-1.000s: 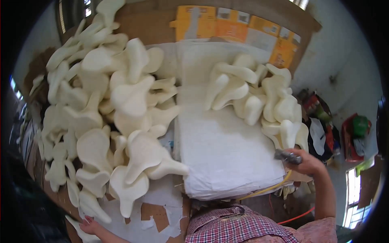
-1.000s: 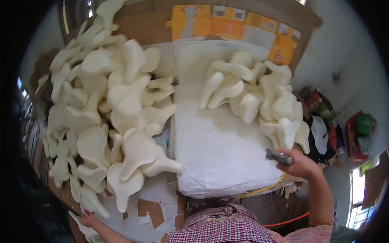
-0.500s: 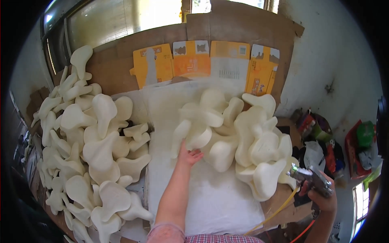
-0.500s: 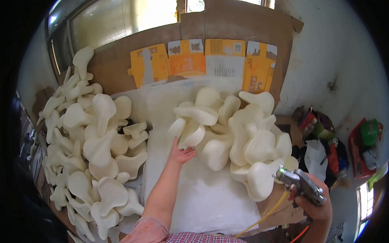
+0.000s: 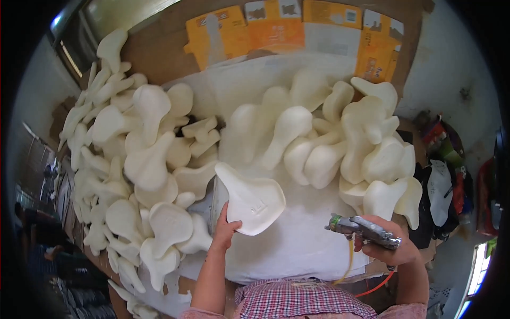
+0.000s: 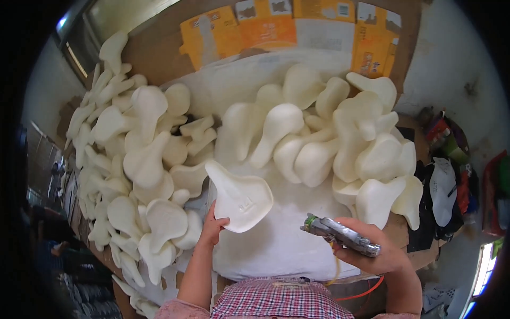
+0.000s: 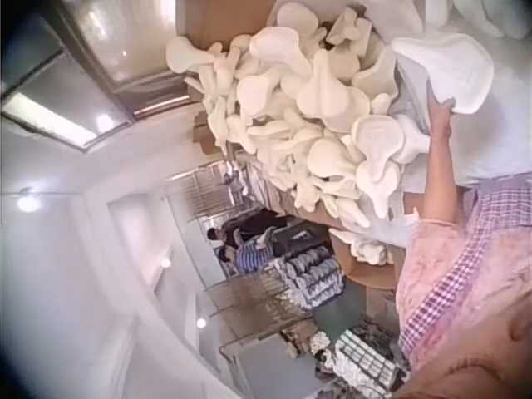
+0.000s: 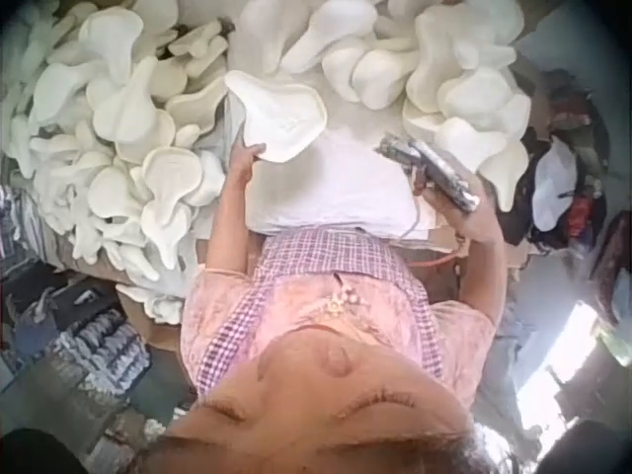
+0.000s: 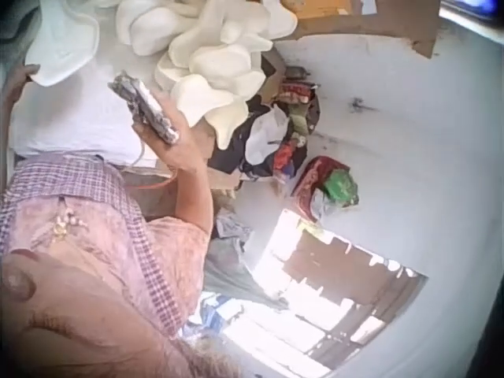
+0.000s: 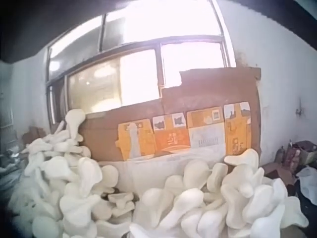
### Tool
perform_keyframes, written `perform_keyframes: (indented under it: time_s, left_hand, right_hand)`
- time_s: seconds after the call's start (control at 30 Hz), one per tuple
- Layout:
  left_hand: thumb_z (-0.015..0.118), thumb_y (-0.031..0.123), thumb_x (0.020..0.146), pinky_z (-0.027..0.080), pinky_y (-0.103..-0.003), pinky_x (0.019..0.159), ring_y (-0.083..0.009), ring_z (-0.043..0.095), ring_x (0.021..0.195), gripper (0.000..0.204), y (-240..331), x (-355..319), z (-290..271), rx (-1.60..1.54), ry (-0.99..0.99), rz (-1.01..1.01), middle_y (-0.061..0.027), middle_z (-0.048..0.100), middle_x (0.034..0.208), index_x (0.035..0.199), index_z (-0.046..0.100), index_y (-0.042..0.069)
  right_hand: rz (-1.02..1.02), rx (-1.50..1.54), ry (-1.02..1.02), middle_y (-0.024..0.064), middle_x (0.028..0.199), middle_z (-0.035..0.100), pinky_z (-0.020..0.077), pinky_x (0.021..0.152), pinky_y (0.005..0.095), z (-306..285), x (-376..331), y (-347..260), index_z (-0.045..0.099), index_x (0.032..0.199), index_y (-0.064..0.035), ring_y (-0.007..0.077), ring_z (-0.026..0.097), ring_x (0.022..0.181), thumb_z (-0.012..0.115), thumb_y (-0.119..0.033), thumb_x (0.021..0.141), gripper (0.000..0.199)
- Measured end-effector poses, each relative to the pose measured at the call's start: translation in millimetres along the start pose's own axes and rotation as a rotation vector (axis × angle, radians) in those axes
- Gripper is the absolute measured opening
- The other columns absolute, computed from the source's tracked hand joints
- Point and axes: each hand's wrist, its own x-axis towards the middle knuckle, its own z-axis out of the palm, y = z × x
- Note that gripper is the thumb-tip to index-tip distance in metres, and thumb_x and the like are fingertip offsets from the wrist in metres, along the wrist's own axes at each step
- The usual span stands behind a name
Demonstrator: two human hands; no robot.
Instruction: Sort and organize foam cushions and plastic seat components in a manufacturing facility.
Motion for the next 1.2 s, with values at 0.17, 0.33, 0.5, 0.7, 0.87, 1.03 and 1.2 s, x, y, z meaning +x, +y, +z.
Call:
perform_keyframes:
  time_s: [0.17, 0.33, 0.5, 0.7, 0.87, 1.03, 1.2]
  left_hand:
    - [0.054, -0.009, 0.066, 0.042, -0.030, 0.089, -0.0217, 0.048, 0.112, 0.082, -33, -4, -52, 0.104, 0.069, 0.116, -0.0097, 0.046, 0.128, 0.140, 0.027, 0.011]
    - [0.055, -0.009, 0.065, 0.041, -0.029, 0.089, -0.0205, 0.048, 0.111, 0.080, -41, 2, -71, 0.052, 0.125, 0.038, -0.0098, 0.046, 0.129, 0.139, 0.030, 0.010]
    - [0.054, -0.011, 0.065, 0.042, -0.028, 0.086, -0.0206, 0.050, 0.108, 0.079, -30, 8, -76, 0.080, 0.138, 0.073, -0.0094, 0.048, 0.126, 0.138, 0.032, 0.010]
    - [0.054, 0.007, 0.076, 0.043, -0.042, 0.093, -0.0295, 0.054, 0.107, 0.052, 48, 21, -109, -0.378, 0.296, 0.218, -0.0108, 0.053, 0.120, 0.127, 0.043, 0.009]
    - [0.044, 0.035, 0.091, 0.034, -0.051, 0.100, -0.0344, 0.033, 0.125, 0.058, 97, 92, -145, -0.612, 0.154, 0.557, -0.0120, 0.024, 0.142, 0.137, 0.023, 0.008]
    - [0.052, 0.035, 0.086, 0.037, -0.053, 0.096, -0.0367, 0.036, 0.120, 0.065, 124, 197, -64, -0.750, 0.357, 0.186, -0.0123, 0.021, 0.142, 0.137, 0.021, 0.009]
    - [0.061, 0.027, 0.084, 0.049, -0.046, 0.079, -0.0315, 0.053, 0.098, 0.064, 94, 254, -94, -0.918, 0.437, 0.133, -0.0105, 0.041, 0.125, 0.133, 0.026, 0.007]
  right_hand:
    - [-0.070, -0.085, -0.093, 0.0056, 0.090, 0.061, 0.0452, 0.069, 0.0241, 50, 6, -13, 0.050, 0.118, 0.0007, 0.0111, 0.056, 0.076, 0.064, 0.004, 0.076, 0.045]
    - [-0.025, -0.180, -0.013, 0.0055, 0.087, 0.062, 0.0449, 0.068, 0.0242, 68, -5, -13, 0.053, 0.116, -0.0009, 0.0108, 0.055, 0.074, 0.067, 0.003, 0.073, 0.045]
    - [0.082, -0.254, -0.046, 0.0064, 0.087, 0.062, 0.0448, 0.068, 0.0240, 65, -12, -13, 0.054, 0.115, -0.0017, 0.0122, 0.055, 0.074, 0.067, 0.002, 0.072, 0.045]
    - [-0.162, 0.095, 0.156, 0.0139, 0.096, 0.060, 0.0491, 0.070, 0.0316, 39, -3, -9, 0.046, 0.124, 0.0024, 0.0179, 0.058, 0.076, 0.062, 0.006, 0.071, 0.055]
    - [-0.091, 0.091, 0.245, 0.0127, 0.091, 0.060, 0.0490, 0.072, 0.0329, 22, 17, 6, 0.044, 0.124, 0.0045, 0.0190, 0.059, 0.076, 0.067, -0.010, 0.074, 0.056]
    - [0.004, -0.008, 0.236, 0.0103, 0.090, 0.060, 0.0484, 0.074, 0.0299, 9, 36, 24, 0.043, 0.126, 0.0029, 0.0165, 0.060, 0.081, 0.064, -0.004, 0.078, 0.053]
    - [0.060, 0.113, 0.298, 0.0104, 0.088, 0.061, 0.0481, 0.073, 0.0287, 8, 61, 43, 0.044, 0.124, 0.0038, 0.0155, 0.060, 0.079, 0.066, -0.010, 0.077, 0.054]
